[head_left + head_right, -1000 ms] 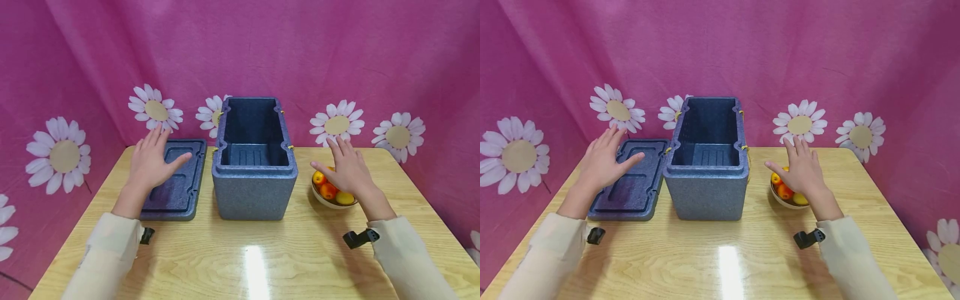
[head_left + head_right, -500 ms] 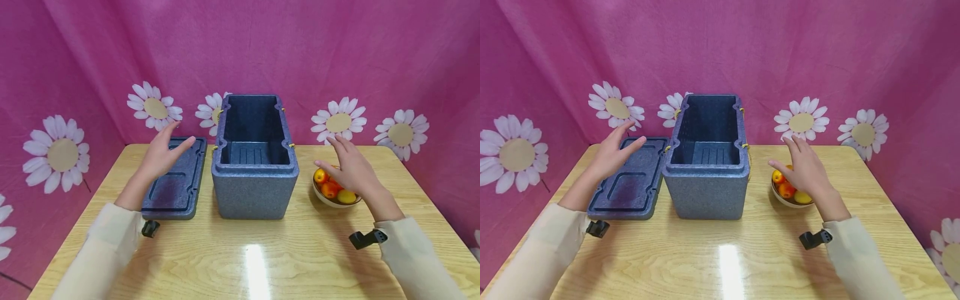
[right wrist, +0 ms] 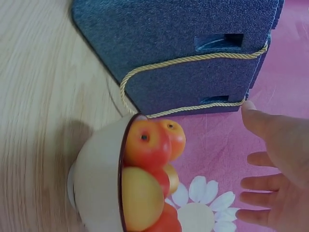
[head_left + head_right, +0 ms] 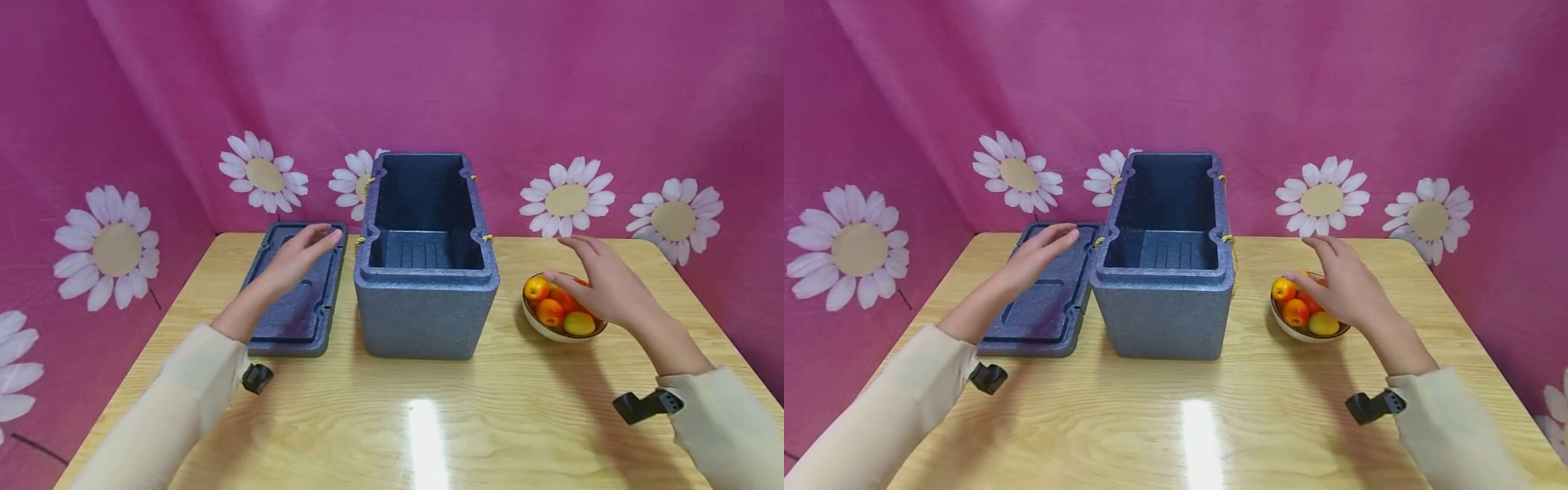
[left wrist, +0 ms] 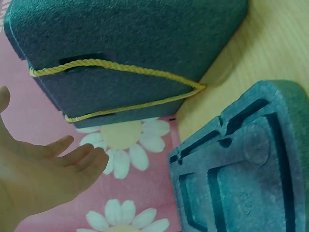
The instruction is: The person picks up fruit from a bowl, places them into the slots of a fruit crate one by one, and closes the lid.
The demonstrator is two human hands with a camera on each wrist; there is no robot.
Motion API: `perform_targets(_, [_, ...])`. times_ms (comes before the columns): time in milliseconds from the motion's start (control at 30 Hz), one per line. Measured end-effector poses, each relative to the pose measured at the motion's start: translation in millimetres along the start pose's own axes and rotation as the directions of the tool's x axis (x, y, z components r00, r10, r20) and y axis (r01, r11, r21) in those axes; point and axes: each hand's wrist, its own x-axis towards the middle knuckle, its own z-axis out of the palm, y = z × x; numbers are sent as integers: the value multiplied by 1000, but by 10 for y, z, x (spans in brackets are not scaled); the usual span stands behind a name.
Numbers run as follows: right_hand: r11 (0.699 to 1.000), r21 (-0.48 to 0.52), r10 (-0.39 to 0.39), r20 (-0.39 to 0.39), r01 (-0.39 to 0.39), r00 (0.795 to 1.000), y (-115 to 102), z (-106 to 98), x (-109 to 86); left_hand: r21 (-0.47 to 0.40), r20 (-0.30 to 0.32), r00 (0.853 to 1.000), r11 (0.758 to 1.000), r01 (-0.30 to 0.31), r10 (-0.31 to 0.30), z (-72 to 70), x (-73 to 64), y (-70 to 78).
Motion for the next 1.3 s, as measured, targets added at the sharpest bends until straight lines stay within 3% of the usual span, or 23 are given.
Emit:
perform_targets(233, [999,-23,-37,23,38,999,104,-45,-90,-131,104,994,990,50,-36,90,79,47])
perform_targets(400, [998,-29,-63,25,64,998,197,-56,-149,-160,176,984,986,57,-28,107,71,122])
perform_targets(700, [993,-36,-111,-5,111,994,367,-52,-255,-236,247,968,967,96,-35,99,46,248])
perform_targets(1067, [994,-52,-90,46,92,995,516,-53,-334,-363,299,953,917,164,-52,55,53,317])
perform_targets(1300, [990,-69,-120,44,123,992,574,0,-373,-433,318,938,859,274,-139,52,99,356])
